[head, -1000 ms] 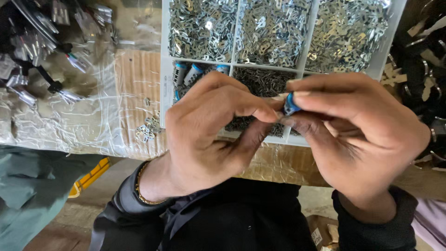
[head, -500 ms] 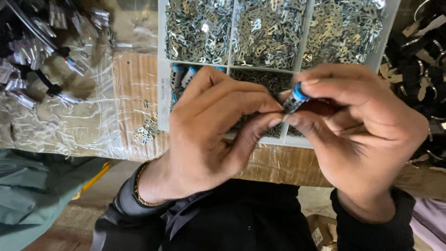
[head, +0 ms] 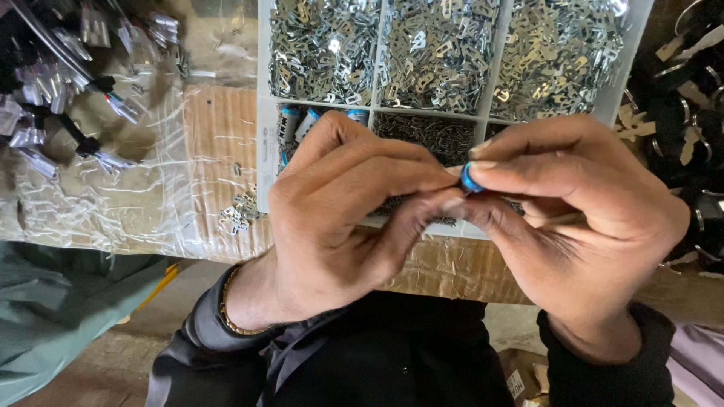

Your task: The person holds a lock plug cylinder in one hand and repeatedly picks small metal pins and wafers from a compartment tray, inserting them one at a time into the plug by hand. They occasionally reach across the table for parts and continue loading the cylinder throughout the clip.

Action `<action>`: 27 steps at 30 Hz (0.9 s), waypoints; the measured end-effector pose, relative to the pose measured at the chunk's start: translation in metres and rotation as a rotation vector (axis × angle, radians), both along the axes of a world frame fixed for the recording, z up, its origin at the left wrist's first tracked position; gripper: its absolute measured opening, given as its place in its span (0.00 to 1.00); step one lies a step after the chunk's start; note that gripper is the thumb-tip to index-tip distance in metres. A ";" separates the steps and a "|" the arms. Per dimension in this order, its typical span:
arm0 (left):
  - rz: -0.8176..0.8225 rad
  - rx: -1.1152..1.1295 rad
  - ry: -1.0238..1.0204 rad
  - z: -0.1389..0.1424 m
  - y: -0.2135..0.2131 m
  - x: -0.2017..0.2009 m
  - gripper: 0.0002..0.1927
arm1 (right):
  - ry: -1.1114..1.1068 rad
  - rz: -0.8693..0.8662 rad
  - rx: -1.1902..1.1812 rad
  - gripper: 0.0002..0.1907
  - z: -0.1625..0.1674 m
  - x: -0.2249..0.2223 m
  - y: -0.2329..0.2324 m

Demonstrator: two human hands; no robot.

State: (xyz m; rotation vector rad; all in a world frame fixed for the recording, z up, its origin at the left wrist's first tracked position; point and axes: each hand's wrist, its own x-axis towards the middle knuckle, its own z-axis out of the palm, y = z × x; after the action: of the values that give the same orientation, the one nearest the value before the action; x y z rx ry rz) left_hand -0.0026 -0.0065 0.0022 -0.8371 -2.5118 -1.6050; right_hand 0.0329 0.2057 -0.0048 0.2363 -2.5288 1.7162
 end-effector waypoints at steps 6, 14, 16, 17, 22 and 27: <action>-0.005 0.137 -0.149 -0.006 -0.003 0.005 0.09 | -0.012 -0.031 -0.019 0.12 -0.001 -0.002 -0.002; -0.060 0.180 -0.122 -0.002 -0.002 -0.007 0.08 | 0.061 0.022 0.002 0.11 -0.005 -0.004 0.001; 0.006 -0.053 0.093 0.001 0.000 -0.010 0.08 | 0.005 -0.033 -0.056 0.12 -0.004 -0.003 0.000; 0.042 -0.171 0.205 0.003 0.000 -0.011 0.08 | -0.015 -0.060 -0.072 0.12 -0.002 -0.003 -0.001; 0.010 -0.313 0.172 0.004 0.006 -0.008 0.09 | 0.004 -0.076 -0.024 0.16 0.004 -0.003 -0.004; -0.021 0.102 -0.087 0.000 -0.001 0.000 0.11 | 0.022 0.006 -0.054 0.13 0.003 -0.005 -0.003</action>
State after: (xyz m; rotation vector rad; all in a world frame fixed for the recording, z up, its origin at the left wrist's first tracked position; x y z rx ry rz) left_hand -0.0026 -0.0074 0.0018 -0.8013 -2.4607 -1.7966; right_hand 0.0279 0.2028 -0.0018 0.2575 -2.4649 1.7711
